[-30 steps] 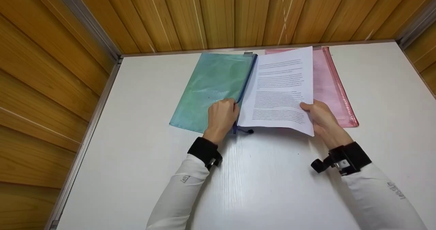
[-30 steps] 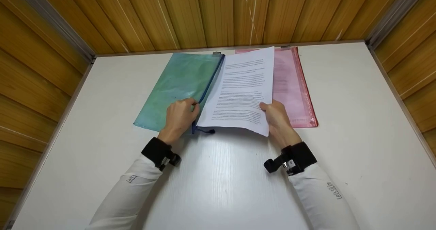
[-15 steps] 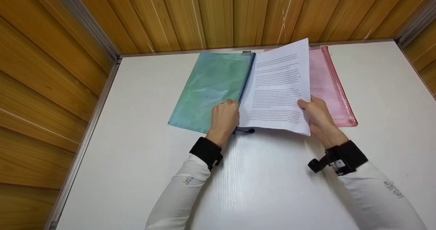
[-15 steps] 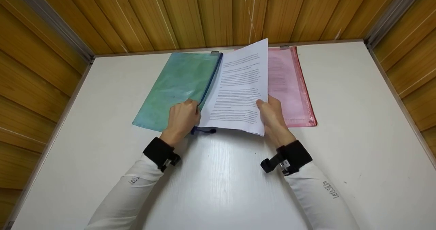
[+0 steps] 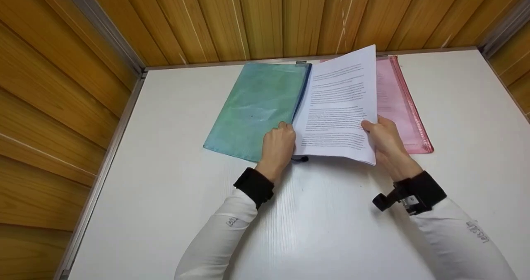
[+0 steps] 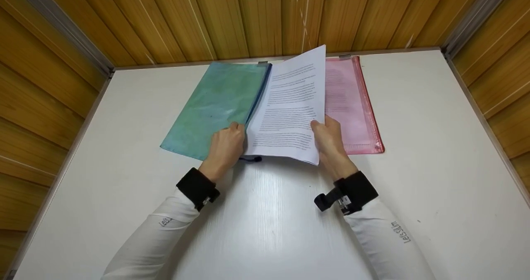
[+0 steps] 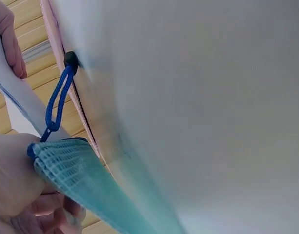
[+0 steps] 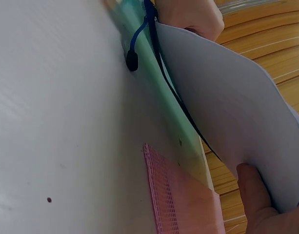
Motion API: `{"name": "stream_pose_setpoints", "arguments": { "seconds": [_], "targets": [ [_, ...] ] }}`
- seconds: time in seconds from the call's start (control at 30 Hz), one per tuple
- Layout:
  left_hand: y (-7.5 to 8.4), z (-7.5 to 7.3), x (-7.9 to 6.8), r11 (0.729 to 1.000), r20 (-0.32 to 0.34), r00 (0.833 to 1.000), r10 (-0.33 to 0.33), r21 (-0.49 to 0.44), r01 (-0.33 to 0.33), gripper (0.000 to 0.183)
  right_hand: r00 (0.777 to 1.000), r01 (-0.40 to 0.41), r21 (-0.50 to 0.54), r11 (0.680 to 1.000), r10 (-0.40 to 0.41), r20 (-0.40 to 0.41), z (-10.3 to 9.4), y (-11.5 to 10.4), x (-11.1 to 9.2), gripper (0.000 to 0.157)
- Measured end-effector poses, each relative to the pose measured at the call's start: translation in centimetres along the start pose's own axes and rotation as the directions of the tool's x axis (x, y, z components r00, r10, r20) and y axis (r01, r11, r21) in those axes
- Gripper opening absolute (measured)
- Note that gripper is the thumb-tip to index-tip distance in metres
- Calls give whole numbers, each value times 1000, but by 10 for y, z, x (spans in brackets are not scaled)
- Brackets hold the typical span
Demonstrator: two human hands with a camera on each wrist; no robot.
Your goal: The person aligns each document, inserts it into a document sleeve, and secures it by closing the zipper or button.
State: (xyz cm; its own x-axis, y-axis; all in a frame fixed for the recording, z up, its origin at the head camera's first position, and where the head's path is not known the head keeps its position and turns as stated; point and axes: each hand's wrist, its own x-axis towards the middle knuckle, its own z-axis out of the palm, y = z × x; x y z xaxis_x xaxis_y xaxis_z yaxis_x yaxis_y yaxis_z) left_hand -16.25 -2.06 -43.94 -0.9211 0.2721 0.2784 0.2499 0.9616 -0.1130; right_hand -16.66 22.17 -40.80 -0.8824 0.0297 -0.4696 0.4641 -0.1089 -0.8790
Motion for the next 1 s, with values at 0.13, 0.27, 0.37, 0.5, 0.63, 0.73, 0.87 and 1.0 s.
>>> {"name": "stream_pose_setpoints", "arguments": {
  "seconds": [0.13,0.27,0.37,0.5,0.63,0.73,0.87,1.0],
  "targets": [
    [2,0,1,1000,-18,1000,-1,20,1,11,1000,-14,21,1000,14,-24,5,0,-1,53],
    [3,0,1,1000,-16,1000,0,26,0,13,1000,-1,41,999,1,-12,11,1,-3,53],
    [3,0,1,1000,-3,1000,-1,14,1,16,1000,2,51,999,-2,-1,16,1,-3,52],
    [4,-1,1,1000,-9,1000,-6,4,6,16,1000,-20,65,998,20,11,20,3,-2,52],
    [4,-2,0,1000,-25,1000,-6,-20,5,15,999,-48,75,996,46,28,24,7,2,51],
    [4,-3,0,999,-32,999,0,-50,-1,14,998,-57,65,996,55,37,27,10,6,51],
    [3,-2,0,996,-22,1000,3,-84,-5,14,996,-52,14,999,51,67,30,13,10,52],
    [1,-2,3,993,5,1000,-15,-115,16,15,996,-44,-25,999,46,78,30,15,13,51]
  ]
}}
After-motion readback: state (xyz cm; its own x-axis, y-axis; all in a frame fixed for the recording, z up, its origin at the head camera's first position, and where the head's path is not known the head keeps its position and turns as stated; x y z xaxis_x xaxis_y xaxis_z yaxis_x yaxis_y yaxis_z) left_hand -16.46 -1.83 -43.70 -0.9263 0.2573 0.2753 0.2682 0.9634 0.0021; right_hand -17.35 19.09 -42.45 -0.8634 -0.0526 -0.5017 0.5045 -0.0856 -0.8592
